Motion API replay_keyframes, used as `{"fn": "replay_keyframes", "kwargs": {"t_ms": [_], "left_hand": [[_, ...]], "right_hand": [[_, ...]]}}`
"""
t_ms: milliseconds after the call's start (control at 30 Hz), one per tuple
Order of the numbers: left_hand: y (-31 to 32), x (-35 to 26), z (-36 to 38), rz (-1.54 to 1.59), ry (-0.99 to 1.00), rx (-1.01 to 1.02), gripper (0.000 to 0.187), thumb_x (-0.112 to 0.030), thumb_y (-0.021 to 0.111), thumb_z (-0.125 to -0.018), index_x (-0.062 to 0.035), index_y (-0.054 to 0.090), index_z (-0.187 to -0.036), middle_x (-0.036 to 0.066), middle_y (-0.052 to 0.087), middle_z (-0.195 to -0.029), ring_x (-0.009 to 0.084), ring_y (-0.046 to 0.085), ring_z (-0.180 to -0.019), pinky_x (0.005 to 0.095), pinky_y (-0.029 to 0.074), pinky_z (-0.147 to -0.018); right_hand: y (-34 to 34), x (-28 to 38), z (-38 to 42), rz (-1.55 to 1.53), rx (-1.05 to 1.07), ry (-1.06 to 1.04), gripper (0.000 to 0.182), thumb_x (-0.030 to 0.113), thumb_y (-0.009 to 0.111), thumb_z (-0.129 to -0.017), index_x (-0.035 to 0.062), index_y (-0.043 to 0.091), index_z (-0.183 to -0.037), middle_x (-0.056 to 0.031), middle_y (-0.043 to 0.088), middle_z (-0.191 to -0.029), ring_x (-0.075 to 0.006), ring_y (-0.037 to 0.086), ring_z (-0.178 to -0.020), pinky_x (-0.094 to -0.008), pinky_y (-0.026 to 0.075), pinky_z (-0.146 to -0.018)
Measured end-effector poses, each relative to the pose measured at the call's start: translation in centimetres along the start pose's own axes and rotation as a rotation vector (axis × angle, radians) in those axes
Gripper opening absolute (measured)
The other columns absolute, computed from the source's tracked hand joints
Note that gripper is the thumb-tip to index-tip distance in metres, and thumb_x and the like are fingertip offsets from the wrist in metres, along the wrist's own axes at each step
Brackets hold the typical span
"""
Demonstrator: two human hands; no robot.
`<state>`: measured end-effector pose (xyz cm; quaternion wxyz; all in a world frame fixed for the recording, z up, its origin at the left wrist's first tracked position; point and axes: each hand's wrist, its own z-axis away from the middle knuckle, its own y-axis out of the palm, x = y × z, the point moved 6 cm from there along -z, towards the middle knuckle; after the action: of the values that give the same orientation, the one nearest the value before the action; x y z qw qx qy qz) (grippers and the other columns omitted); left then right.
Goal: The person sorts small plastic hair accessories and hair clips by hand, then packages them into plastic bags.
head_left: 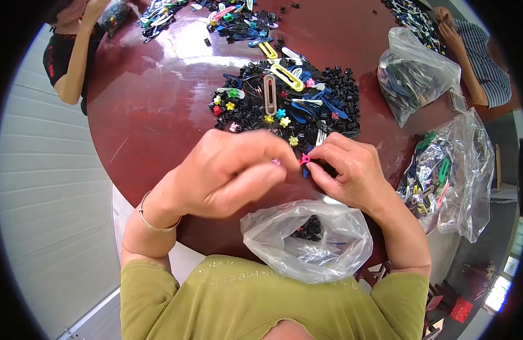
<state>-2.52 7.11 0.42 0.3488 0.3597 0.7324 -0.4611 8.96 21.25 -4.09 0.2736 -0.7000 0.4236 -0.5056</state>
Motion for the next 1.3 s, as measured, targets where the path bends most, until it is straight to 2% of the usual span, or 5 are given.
{"fn": "replay_keyframes", "kwargs": {"t_ms": [167,367,633,767,1300], "left_hand": [[1.9,2.5,-0.4,-0.521,0.145,-0.055,0.018,-0.004,0.076,-0.074,-0.0048,0.069,-0.091,0.008,0.065,-0.076,0.0262,0.065,-0.066,0.0358,0.051,-0.059],[3.7,2.3,-0.8,-0.653,0.19,0.001,0.023,-0.013,0.08,-0.068,-0.0082,0.071,-0.088,0.004,0.062,-0.08,0.0236,0.061,-0.073,0.0361,0.049,-0.068],[4.6,2.5,-0.8,-0.73,0.241,0.067,0.018,-0.013,0.077,-0.07,-0.0089,0.071,-0.086,0.002,0.055,-0.073,0.0215,0.058,-0.07,0.0355,0.046,-0.065],[4.1,2.2,-0.9,-0.657,0.234,0.029,0.017,-0.011,0.079,-0.07,-0.0092,0.071,-0.085,0.003,0.058,-0.072,0.0216,0.059,-0.069,0.035,0.046,-0.065],[1.6,-3.7,0.1,-0.145,0.299,0.042,0.02,-0.015,0.086,-0.067,-0.0088,0.075,-0.084,0.0,0.065,-0.068,0.0163,0.059,-0.059,0.03,0.04,-0.054]], "right_hand": [[-0.1,0.2,0.0,0.002,-0.024,-0.008,0.012,0.011,0.074,-0.075,0.0073,0.066,-0.083,-0.0062,0.06,-0.077,-0.0264,0.063,-0.065,-0.0376,0.051,-0.055],[-2.1,-0.9,0.0,-0.409,-0.098,0.233,0.012,0.002,0.075,-0.075,0.0048,0.071,-0.086,-0.0029,0.061,-0.074,-0.0116,0.058,-0.058,-0.0273,0.044,-0.05],[-6.3,4.0,1.2,-0.718,0.009,-0.095,0.022,0.012,0.084,-0.062,0.0074,0.076,-0.083,-0.0037,0.063,-0.068,-0.0091,0.052,-0.051,-0.0226,0.034,-0.044],[-5.7,1.3,0.7,-0.458,-0.138,0.078,0.014,-0.002,0.078,-0.072,0.0036,0.072,-0.083,-0.0054,0.064,-0.072,-0.013,0.058,-0.057,-0.0261,0.042,-0.049],[0.1,0.0,-0.3,0.099,-0.104,-0.012,0.02,0.017,0.078,-0.078,0.0082,0.067,-0.093,-0.0049,0.059,-0.088,-0.0224,0.065,-0.071,-0.035,0.053,-0.058]]}}
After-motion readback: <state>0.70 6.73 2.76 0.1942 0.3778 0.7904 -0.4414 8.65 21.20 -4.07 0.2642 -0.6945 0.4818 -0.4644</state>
